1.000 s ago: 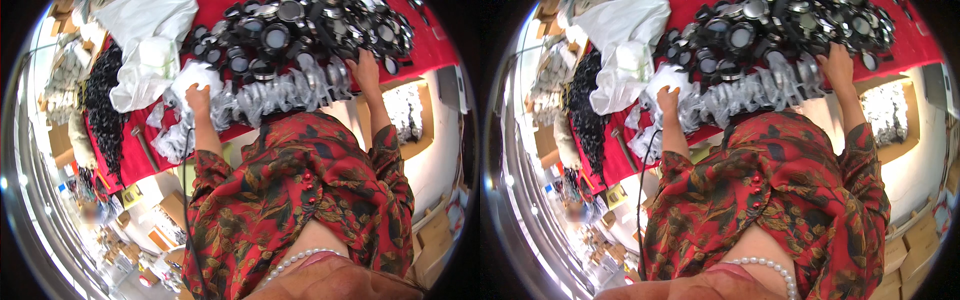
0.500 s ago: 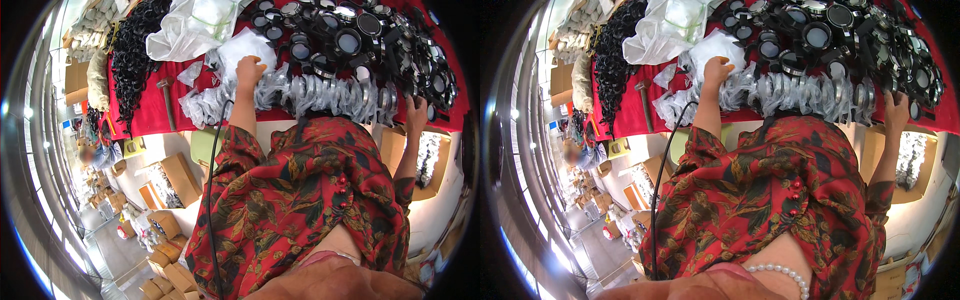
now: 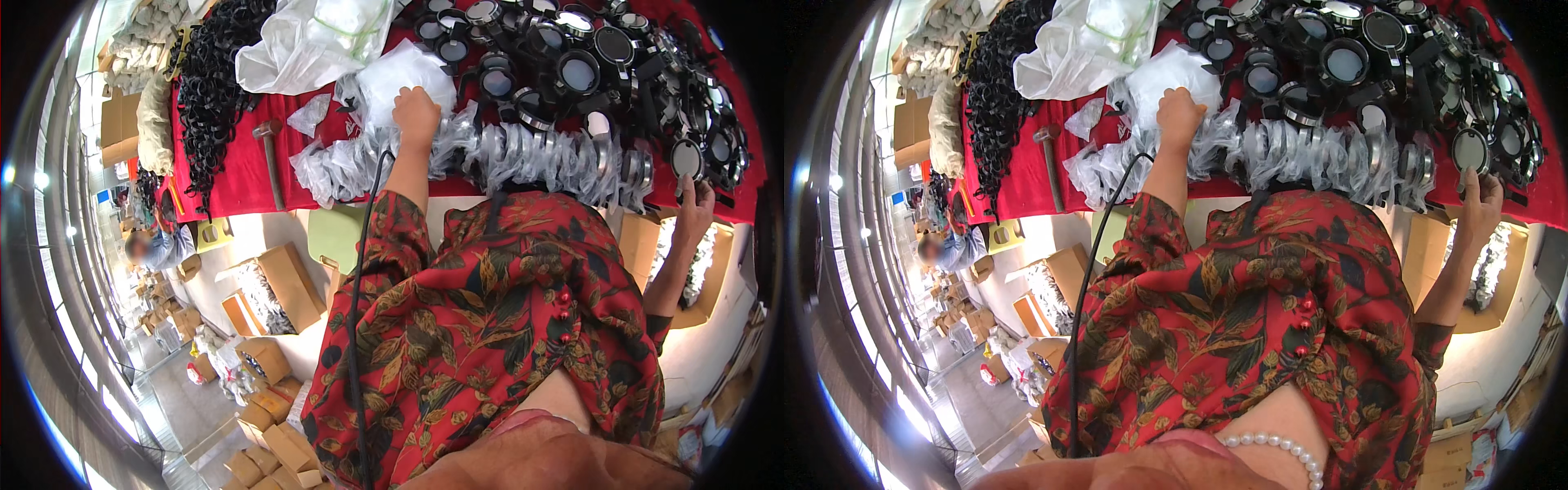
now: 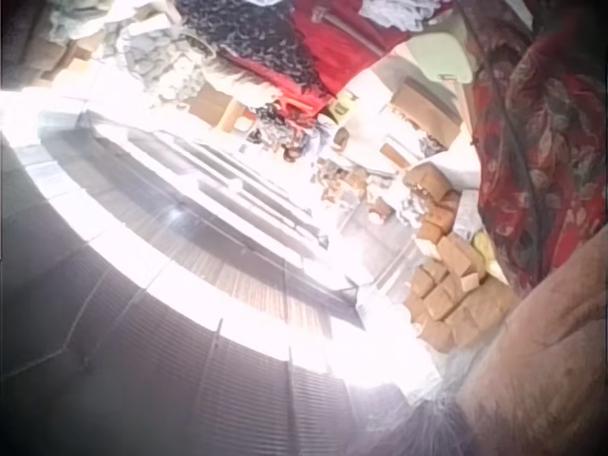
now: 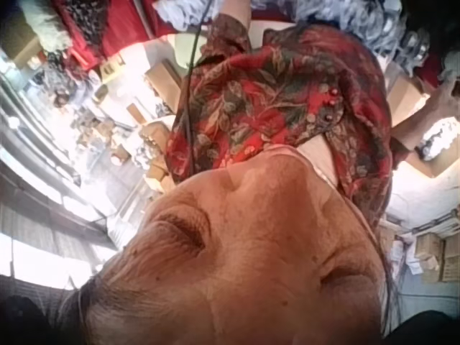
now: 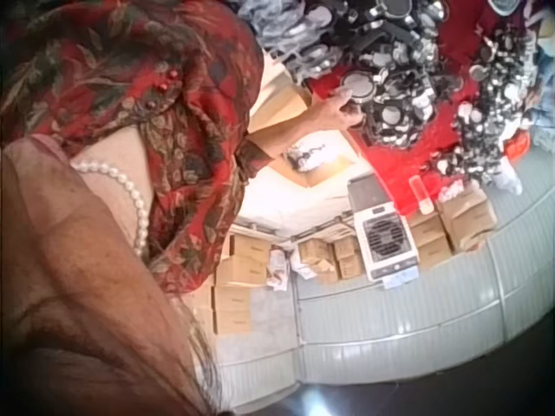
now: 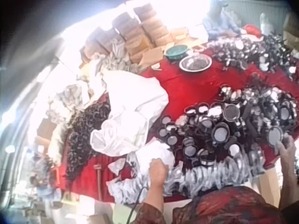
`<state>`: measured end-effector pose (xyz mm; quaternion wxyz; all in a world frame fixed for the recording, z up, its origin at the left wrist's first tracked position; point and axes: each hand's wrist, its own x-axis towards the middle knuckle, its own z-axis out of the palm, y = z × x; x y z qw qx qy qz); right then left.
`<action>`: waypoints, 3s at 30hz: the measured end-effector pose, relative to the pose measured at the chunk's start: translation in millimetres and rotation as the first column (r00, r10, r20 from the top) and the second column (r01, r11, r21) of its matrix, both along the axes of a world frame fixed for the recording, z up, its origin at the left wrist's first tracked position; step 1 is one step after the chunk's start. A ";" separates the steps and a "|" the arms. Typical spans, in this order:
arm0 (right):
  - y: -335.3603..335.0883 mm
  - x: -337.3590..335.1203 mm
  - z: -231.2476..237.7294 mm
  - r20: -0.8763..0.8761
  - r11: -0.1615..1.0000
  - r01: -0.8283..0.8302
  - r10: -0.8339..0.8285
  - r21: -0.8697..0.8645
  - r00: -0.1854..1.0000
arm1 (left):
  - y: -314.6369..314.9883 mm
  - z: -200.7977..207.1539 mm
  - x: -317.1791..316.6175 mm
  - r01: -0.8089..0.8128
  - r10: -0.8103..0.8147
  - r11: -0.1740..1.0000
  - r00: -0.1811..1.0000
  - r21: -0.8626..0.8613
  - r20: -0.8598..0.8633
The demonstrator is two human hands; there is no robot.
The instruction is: Packing round black components into individual plastic bags and grouping them together.
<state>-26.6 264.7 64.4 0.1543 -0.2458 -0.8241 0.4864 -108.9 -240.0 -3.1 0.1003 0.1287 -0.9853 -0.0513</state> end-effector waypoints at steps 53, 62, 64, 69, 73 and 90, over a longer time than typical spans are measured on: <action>-215.1 -53.1 22.6 -0.080 0.777 -0.630 0.628 0.009 0.774 | 70.8 95.9 41.2 0.308 -0.355 0.252 0.911 0.917 -0.209; -219.7 -21.1 37.6 -0.070 0.830 -0.549 0.556 0.096 0.828 | 110.8 106.2 44.2 0.435 -0.486 0.319 0.838 0.842 -0.248; -219.9 -12.0 41.7 -0.096 0.838 -0.542 0.546 0.063 0.833 | 114.2 107.4 47.8 0.286 -0.475 0.261 0.870 0.922 -0.135; -200.3 2.8 44.5 -0.107 0.833 -0.543 0.534 -0.104 0.839 | 117.6 105.4 51.1 0.012 -0.407 -0.029 0.913 1.000 -0.023; -167.9 7.9 41.2 -0.050 0.772 -0.445 0.476 -0.454 0.878 | 121.5 108.6 61.5 -0.044 -0.316 -0.141 0.949 0.989 -0.004; -39.6 21.0 30.0 -0.187 0.679 -0.709 0.684 -0.194 0.706 | 266.7 128.1 101.4 -0.077 -0.256 0.129 0.961 0.989 0.109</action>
